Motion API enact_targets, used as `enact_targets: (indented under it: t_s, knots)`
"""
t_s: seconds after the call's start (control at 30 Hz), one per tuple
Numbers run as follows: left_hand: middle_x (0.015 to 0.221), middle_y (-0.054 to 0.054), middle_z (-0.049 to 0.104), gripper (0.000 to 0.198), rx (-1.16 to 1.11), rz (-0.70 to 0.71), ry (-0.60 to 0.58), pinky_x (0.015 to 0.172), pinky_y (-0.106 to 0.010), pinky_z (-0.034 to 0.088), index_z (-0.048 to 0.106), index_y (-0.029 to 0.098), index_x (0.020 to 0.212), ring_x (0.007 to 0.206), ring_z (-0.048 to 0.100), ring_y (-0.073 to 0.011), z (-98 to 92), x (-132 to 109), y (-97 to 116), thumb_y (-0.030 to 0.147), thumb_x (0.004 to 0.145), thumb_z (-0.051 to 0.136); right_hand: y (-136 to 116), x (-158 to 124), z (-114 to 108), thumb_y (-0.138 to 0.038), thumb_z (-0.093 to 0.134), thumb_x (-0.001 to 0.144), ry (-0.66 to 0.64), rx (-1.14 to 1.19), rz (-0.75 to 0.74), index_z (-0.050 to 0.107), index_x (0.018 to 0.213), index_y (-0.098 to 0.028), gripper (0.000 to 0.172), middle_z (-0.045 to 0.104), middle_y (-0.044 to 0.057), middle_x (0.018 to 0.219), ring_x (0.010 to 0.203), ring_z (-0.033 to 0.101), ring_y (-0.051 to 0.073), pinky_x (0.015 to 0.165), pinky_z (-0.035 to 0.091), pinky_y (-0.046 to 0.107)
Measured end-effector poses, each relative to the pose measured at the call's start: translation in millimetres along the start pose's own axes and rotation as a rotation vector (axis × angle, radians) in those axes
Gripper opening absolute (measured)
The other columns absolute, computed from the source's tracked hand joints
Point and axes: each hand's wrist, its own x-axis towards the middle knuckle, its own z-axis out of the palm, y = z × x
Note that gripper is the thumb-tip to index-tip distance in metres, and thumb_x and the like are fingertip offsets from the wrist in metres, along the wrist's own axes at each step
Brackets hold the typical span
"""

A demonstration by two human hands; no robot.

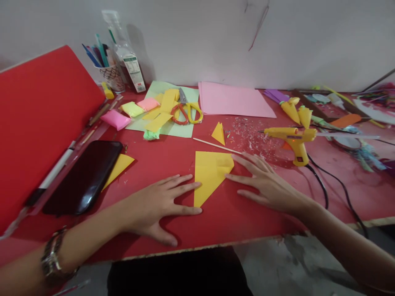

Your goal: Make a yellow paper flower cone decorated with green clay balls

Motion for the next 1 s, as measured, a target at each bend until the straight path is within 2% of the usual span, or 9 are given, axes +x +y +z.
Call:
enact_targets:
  t_s: [0.2,0.33,0.43,0.53,0.67,0.77,0.87,0.93,1.0]
  knots:
    - [0.138,-0.009,0.030,0.061,0.035,0.010,0.058,0.096,-0.053,0.027,0.042,0.036,0.122,0.124,0.029,-0.0307,5.8,-9.0,4.6,0.041,0.065,0.063,7.1,-2.6,-0.3,-0.039,0.040,0.084,0.015,0.007,0.069,0.050,0.118,-0.029,0.037,0.029,0.008,0.138,0.125,0.026,0.031,0.096,0.029,0.053]
    - [0.127,-0.007,0.046,0.049,0.002,0.002,0.140,0.098,-0.048,0.027,0.049,0.030,0.117,0.116,0.039,-0.0258,8.5,-16.5,7.1,0.041,0.070,0.057,-2.7,0.5,1.3,-0.033,0.036,0.085,-0.037,0.053,0.066,0.044,0.123,-0.018,0.042,0.043,0.010,0.130,0.119,0.039,0.024,0.096,0.033,0.048]
    - [0.111,-0.006,0.056,0.030,-0.063,0.012,0.262,0.089,-0.037,0.039,0.060,0.024,0.100,0.103,0.049,-0.0209,7.1,-18.3,10.5,0.038,0.080,0.044,-11.8,4.9,2.4,-0.028,0.035,0.085,-0.026,0.073,0.079,0.044,0.122,-0.014,0.041,0.051,0.011,0.122,0.111,0.047,0.023,0.096,0.032,0.048]
    - [0.092,-0.006,0.060,0.028,-0.059,0.025,0.430,0.074,-0.027,0.044,0.062,0.019,0.080,0.083,0.054,-0.0155,5.9,-14.1,17.3,0.032,0.083,0.037,-18.8,12.5,2.1,-0.026,0.041,0.082,0.034,0.133,0.099,0.049,0.114,-0.015,0.035,0.057,0.011,0.110,0.102,0.052,0.022,0.096,0.029,0.048]
    - [0.085,-0.004,0.060,0.019,0.116,-0.036,0.584,0.073,-0.027,0.043,0.057,0.017,0.083,0.079,0.053,-0.0151,8.7,-1.0,24.2,0.030,0.082,0.042,-27.1,25.7,1.0,-0.023,0.051,0.077,0.045,0.267,0.156,0.050,0.111,-0.014,0.036,0.061,0.010,0.092,0.089,0.055,0.021,0.088,0.034,0.046]
    - [0.092,-0.005,0.059,0.025,0.233,-0.096,0.560,0.075,-0.030,0.042,0.054,0.017,0.095,0.085,0.052,-0.0178,11.4,10.2,22.6,0.034,0.083,0.041,-35.0,33.8,0.7,-0.018,0.050,0.077,0.008,0.375,0.189,0.050,0.110,-0.016,0.034,0.060,0.004,0.078,0.076,0.057,0.017,0.086,0.032,0.048]
    - [0.098,-0.007,0.058,0.035,0.371,-0.120,0.523,0.076,-0.032,0.041,0.051,0.015,0.103,0.090,0.052,-0.0203,9.1,19.9,20.0,0.042,0.083,0.039,-43.0,39.4,-0.4,-0.016,0.046,0.077,0.048,0.485,0.214,0.048,0.109,-0.017,0.032,0.057,0.001,0.074,0.071,0.056,0.015,0.088,0.028,0.050]
    - [0.101,-0.010,0.058,0.041,0.480,-0.132,0.526,0.075,-0.033,0.040,0.048,0.013,0.107,0.093,0.051,-0.0223,3.7,25.2,20.6,0.045,0.082,0.041,-48.1,42.6,-3.4,-0.015,0.044,0.077,0.094,0.598,0.238,0.041,0.114,-0.017,0.037,0.054,0.000,0.073,0.070,0.055,0.014,0.087,0.031,0.047]
    - [0.100,-0.010,0.058,0.035,0.580,-0.134,0.537,0.070,-0.031,0.040,0.048,0.013,0.107,0.088,0.053,-0.0219,-3.1,29.4,22.8,0.038,0.082,0.045,-53.5,45.1,-9.0,-0.015,0.042,0.077,0.135,0.763,0.238,0.031,0.121,-0.017,0.045,0.051,-0.002,0.070,0.068,0.054,0.012,0.081,0.038,0.039]
